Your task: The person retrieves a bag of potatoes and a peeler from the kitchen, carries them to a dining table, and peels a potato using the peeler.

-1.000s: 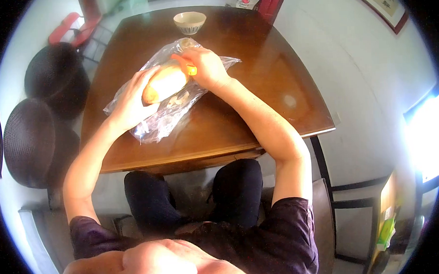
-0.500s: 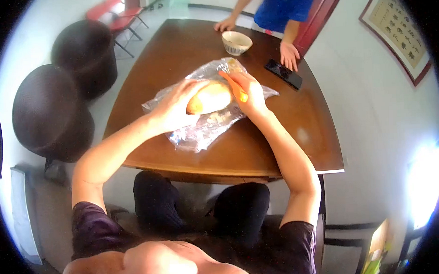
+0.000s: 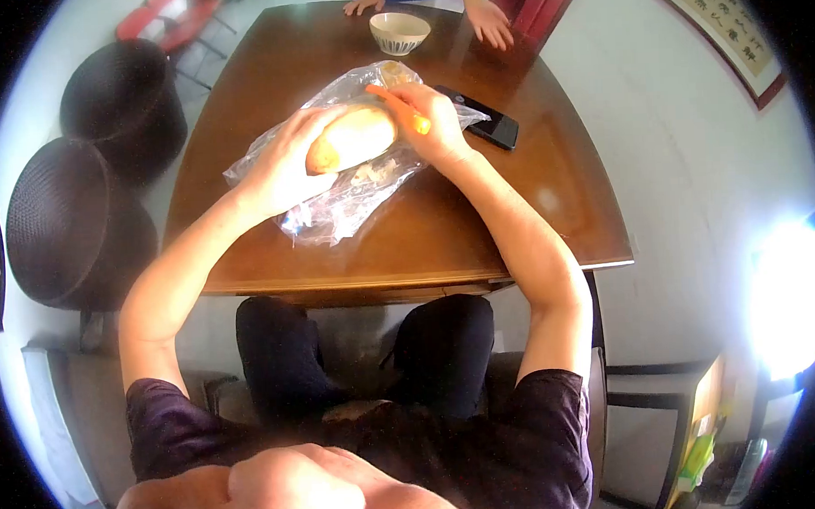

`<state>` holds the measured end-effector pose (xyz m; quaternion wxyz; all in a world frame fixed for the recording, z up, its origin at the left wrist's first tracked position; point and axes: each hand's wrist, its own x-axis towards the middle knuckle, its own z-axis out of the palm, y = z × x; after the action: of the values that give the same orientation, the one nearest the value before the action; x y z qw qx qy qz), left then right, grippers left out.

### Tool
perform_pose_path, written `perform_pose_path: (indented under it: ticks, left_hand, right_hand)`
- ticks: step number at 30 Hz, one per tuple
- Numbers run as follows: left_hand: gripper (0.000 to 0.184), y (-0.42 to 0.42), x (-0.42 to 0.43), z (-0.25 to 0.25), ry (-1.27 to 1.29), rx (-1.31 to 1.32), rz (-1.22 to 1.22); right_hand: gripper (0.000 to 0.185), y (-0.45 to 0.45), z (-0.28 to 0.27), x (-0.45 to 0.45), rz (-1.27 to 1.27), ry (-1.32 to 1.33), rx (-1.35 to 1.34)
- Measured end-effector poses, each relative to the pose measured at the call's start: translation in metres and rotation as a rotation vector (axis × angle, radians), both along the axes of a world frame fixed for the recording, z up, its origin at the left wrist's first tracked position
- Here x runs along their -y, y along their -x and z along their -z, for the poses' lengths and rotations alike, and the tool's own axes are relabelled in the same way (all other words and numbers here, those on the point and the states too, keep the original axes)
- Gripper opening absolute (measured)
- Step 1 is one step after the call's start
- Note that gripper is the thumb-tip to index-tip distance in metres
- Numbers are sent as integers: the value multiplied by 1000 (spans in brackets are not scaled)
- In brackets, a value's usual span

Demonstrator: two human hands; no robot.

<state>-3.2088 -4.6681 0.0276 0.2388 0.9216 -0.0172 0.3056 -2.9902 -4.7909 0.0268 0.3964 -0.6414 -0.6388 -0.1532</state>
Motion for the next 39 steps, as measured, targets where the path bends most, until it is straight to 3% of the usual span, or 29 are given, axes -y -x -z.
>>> perform_pose_path:
  ticks: [1,3,5,6,8,11,14,22,25,28,30,33,37,39]
  left_hand:
    - [74,0,-1,0,17,1,8]
    - [74,0,-1,2,33,7,1]
    - [75,0,-3,4,33,32,10]
    - [76,-3,-7,7,-2,48,14]
    - [77,-3,-7,7,24,35,3]
    - [77,-2,-8,8,24,40,17]
    - [77,-3,-9,12,24,49,21]
    - [76,-3,-9,10,28,56,7]
    - [76,-2,-8,9,35,41,18]
    - [77,-3,-11,12,25,71,34]
    - [77,-3,-11,12,41,67,28]
    - [77,-3,-8,11,51,58,25]
    - [77,-3,-11,11,4,63,31]
    - [76,-3,-12,12,9,65,31]
  right_hand:
    - [30,-2,-4,0,8,13,95]
    - [24,-11,-6,1,-70,-137,-352]
    - [19,-30,-35,14,134,-122,-420]
    - [25,-26,-59,23,235,-97,-570]
    - [31,-43,-79,50,170,-75,-811]
    - [36,-27,-95,88,49,264,-1035]
    - [35,-7,-85,109,212,493,-1109]
    - [29,-103,-42,107,332,433,-1212]
    - [30,-156,-29,87,260,237,-1212]
    - [30,-163,-37,65,346,264,-1040]
    - [30,-141,-52,47,332,258,-723]
    - [29,-136,-63,22,476,212,-598]
    - [29,-128,-76,4,418,98,-716]
    - [29,-105,-82,4,181,-107,-920]
